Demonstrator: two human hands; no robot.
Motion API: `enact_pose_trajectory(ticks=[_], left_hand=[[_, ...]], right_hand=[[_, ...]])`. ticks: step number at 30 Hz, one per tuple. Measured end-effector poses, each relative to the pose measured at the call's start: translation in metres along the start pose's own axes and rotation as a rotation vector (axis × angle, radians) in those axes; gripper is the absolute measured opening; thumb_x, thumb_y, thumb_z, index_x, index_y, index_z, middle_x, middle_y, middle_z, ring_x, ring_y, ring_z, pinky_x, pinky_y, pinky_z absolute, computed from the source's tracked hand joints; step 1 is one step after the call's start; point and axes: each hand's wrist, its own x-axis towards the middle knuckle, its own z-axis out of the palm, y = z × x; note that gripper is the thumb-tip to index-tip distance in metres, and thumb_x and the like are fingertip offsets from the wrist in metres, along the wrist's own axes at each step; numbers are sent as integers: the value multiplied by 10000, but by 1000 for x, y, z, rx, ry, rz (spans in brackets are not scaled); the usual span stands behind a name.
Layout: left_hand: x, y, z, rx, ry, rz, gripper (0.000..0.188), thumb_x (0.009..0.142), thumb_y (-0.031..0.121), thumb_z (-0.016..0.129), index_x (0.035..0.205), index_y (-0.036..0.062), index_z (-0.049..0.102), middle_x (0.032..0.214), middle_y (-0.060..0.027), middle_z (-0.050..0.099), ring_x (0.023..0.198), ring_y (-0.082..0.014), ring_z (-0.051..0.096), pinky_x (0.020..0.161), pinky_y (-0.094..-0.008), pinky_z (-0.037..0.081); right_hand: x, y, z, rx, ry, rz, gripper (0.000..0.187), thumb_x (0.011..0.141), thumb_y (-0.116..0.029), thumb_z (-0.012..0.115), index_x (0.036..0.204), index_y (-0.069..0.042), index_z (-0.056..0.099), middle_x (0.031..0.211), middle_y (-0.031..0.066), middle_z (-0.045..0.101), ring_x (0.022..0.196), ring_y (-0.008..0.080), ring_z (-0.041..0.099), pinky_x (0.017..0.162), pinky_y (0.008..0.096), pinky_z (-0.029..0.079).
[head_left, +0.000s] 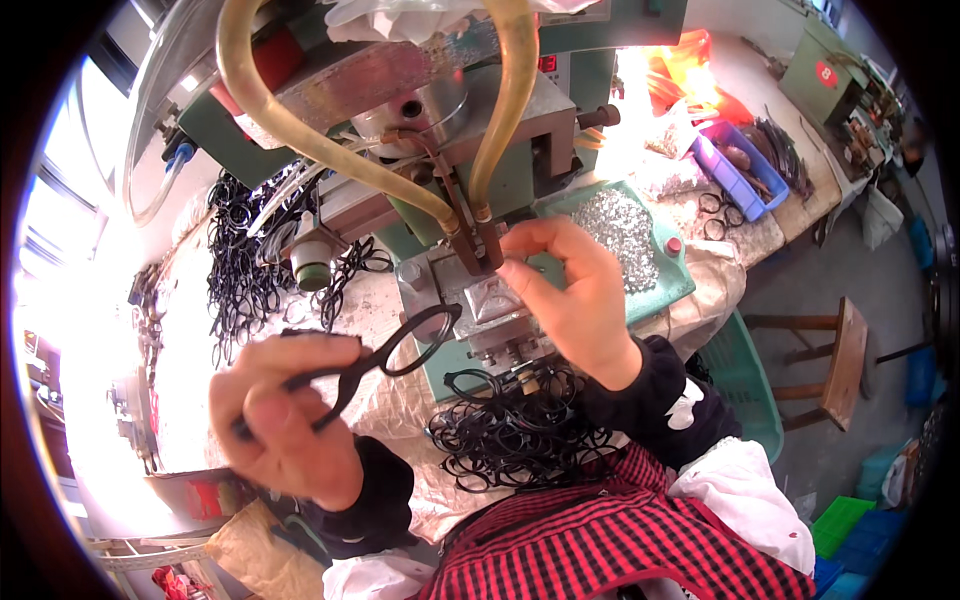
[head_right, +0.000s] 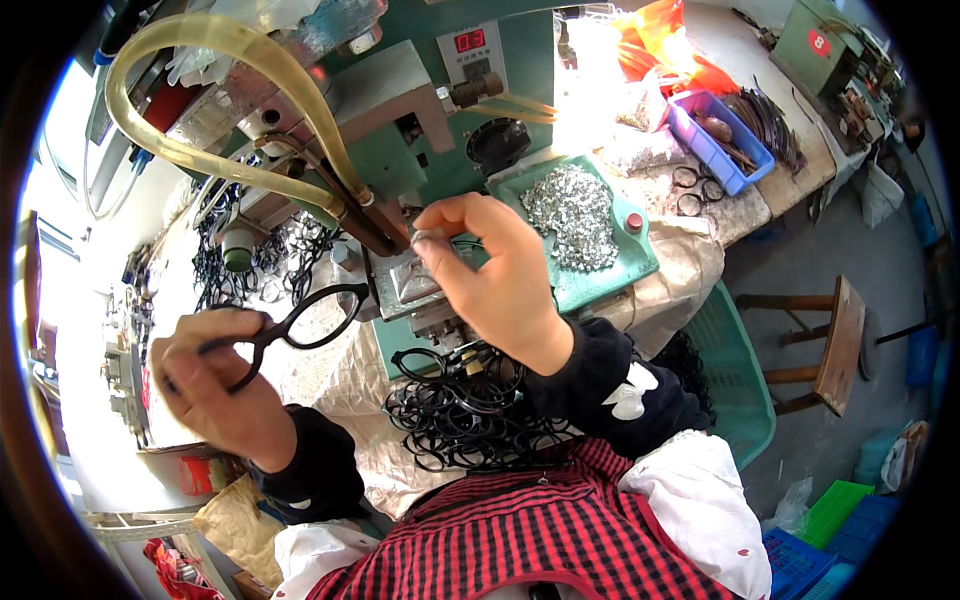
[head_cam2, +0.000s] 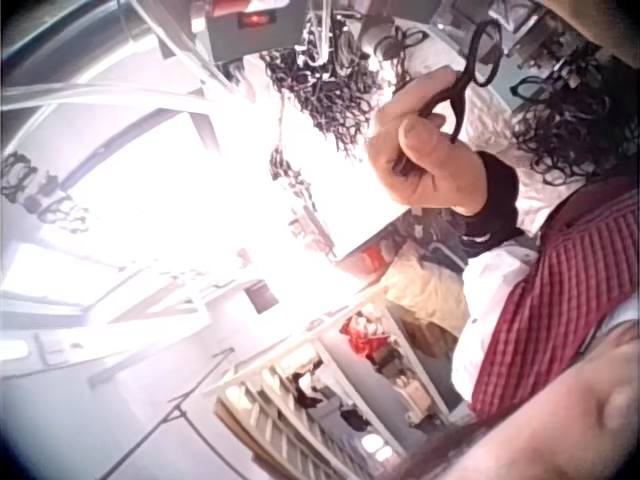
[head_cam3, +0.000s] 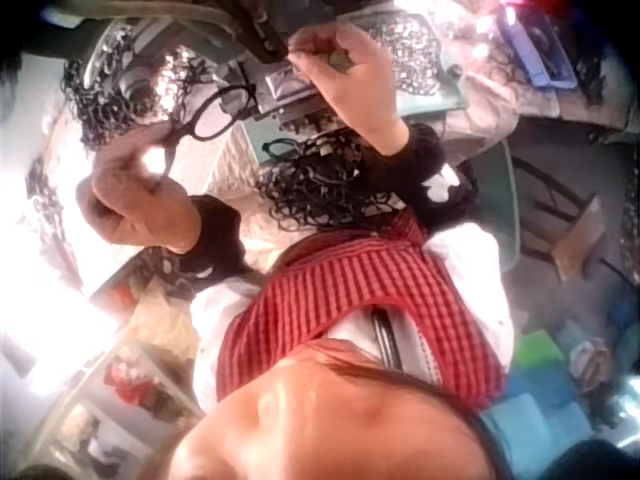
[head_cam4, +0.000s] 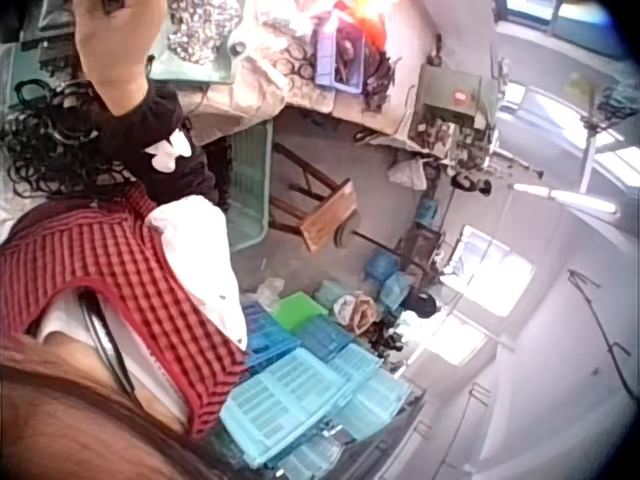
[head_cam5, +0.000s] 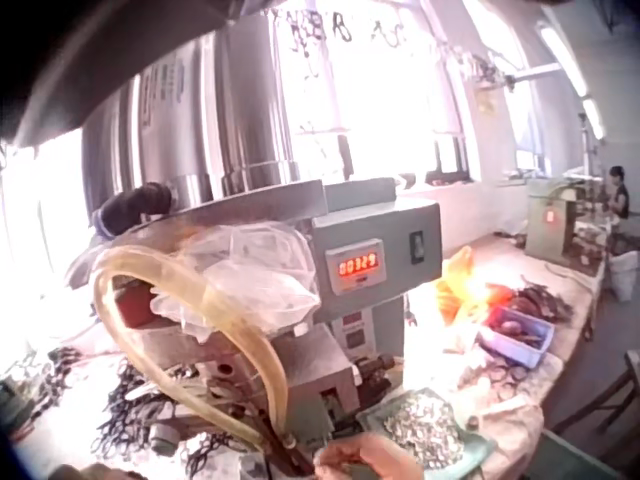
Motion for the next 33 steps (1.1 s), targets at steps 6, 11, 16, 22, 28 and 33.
enact_pose_trajectory(ticks=[6,11,16,22,28,33], left_hand=[[14,12,6,172,11,84,390,1094,314,479,858,3,476,770,-224,709,580,-164,589,585,-259,491],[28,-5,20,119,105,-124,265,1063,186,556,874,5,513,829,-165,749,673,-122,604,659,-217,446],[25,-4,13,209,37,-83,230,1033,154,579,874,-9,548,852,-180,755,656,-130,605,654,-229,446],[-23,4,46,338,-662,839,359,906,360,785,764,106,575,923,-89,756,653,-167,614,592,-293,573],[-38,-1,55,353,-633,873,373,921,349,765,696,112,585,882,-50,748,579,-115,513,567,-255,554],[-41,0,51,385,-659,788,315,920,303,748,746,68,632,874,-86,717,759,-194,643,708,-325,603]], right_hand=[[-3,2,0,-23,-40,-81,236,822,28,773,1042,0,691,884,55,697,848,147,664,805,284,514],[-7,-2,3,187,-72,32,479,862,55,746,1288,20,528,1052,90,660,936,129,653,900,281,500],[-13,-22,7,306,-33,139,499,871,76,683,1337,25,514,1159,112,688,1061,148,666,959,303,490],[4,10,-48,-371,-189,-157,424,906,1,659,1325,-36,608,1236,141,683,1128,208,678,992,330,497],[-14,65,-118,-332,259,124,402,899,-13,688,1294,-70,641,1049,102,722,936,177,669,820,326,518],[-43,14,-133,-1027,-113,70,299,745,-52,801,1037,-46,737,868,98,700,844,294,635,814,395,518]])
